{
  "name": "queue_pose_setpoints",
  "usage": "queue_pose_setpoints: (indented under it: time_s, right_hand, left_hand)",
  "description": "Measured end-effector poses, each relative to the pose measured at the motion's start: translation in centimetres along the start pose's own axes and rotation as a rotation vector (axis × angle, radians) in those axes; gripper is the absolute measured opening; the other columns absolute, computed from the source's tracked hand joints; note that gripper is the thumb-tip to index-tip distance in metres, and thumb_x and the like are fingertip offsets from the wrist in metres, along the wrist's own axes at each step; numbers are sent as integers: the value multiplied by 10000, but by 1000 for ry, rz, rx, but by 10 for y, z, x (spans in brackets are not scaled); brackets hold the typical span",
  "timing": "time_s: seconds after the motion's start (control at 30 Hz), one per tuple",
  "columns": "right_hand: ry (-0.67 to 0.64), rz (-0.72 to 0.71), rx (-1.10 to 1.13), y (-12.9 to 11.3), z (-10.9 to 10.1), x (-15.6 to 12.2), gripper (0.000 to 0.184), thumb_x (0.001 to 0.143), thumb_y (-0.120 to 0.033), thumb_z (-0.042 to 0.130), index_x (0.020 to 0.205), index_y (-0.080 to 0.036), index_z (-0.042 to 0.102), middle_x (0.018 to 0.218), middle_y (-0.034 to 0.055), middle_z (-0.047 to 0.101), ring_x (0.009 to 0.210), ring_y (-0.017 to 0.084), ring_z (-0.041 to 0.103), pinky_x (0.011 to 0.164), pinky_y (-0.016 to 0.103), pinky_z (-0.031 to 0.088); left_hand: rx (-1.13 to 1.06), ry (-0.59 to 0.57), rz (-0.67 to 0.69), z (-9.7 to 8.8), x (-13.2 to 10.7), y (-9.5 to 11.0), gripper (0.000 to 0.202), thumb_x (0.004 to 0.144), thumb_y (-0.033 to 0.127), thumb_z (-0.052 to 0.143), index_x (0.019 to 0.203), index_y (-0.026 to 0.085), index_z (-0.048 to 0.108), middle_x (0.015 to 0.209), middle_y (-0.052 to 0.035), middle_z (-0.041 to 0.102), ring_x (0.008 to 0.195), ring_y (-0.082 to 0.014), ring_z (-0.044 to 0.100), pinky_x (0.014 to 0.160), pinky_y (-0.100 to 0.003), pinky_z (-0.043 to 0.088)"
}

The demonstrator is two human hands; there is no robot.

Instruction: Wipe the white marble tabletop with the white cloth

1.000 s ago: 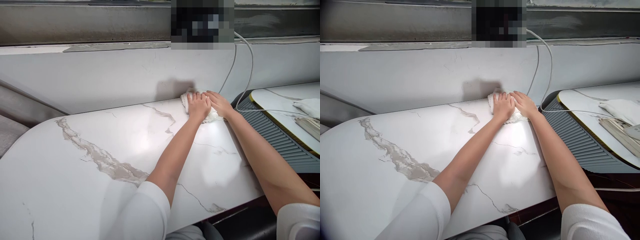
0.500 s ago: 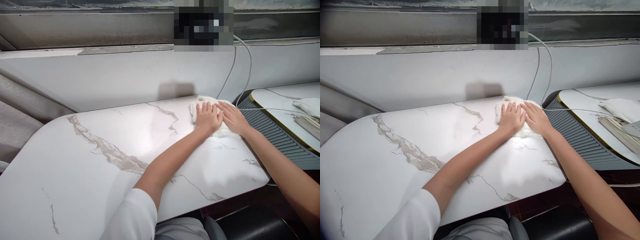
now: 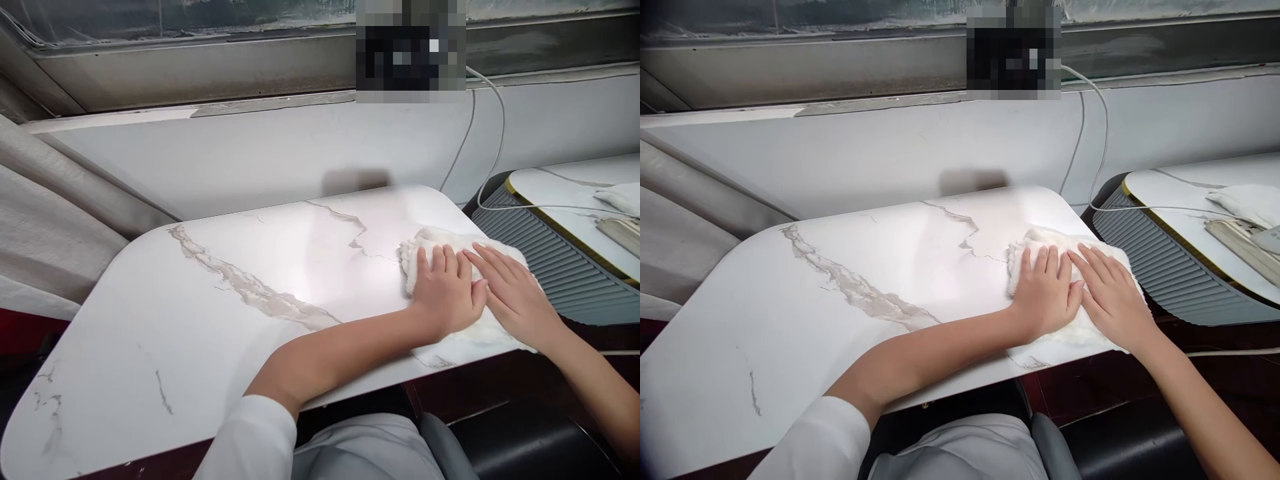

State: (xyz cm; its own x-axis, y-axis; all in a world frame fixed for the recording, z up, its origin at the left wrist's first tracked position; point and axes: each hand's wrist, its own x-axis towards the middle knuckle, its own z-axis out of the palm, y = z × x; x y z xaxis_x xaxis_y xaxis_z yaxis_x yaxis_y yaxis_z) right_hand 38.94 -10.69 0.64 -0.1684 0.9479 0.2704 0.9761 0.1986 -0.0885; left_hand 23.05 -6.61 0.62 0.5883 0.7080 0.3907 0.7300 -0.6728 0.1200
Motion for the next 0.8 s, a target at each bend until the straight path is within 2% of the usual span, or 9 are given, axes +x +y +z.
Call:
queue_pose_setpoints:
  time_s: [0.23,0.4,0.5,0.63,0.8]
  right_hand:
    - [35,18,-36,-33,-4,-25,553,989,-393,194,1527,-282,259,1538,131,380,1417,325,351,1104,564,338]
    - [31,43,-32,-52,-3,-23,556,987,-430,199,1486,-237,352,1530,141,392,1419,334,341,1124,569,305]
    - [24,67,-27,-59,0,-15,574,985,-460,188,1449,-211,418,1515,141,416,1411,336,353,1124,570,305]
    - [11,56,-35,-60,6,3,594,982,-454,170,1433,-174,438,1527,148,399,1424,331,332,1135,559,290]
    - [0,33,-56,-52,21,45,558,977,-419,199,1446,-211,417,1534,110,399,1428,298,331,1139,535,292]
  left_hand:
    - [-33,47,53,-13,-32,-3,546,1020,384,239,1373,58,499,1418,-177,527,1331,-298,441,1124,-506,304]
    - [-102,1,80,-23,-39,-21,472,1011,363,290,1336,114,524,1385,-142,553,1286,-258,463,1103,-487,332]
    - [-157,-59,60,-28,-35,-32,413,989,306,333,1311,139,530,1356,-119,565,1265,-233,469,1095,-473,344]
    - [-195,-88,12,-27,-24,-43,387,967,278,366,1291,156,536,1309,-115,584,1220,-245,498,1088,-496,347]
    - [-182,-58,-93,-15,-1,-67,400,953,242,357,1303,149,528,1374,-112,555,1278,-248,466,1134,-493,304]
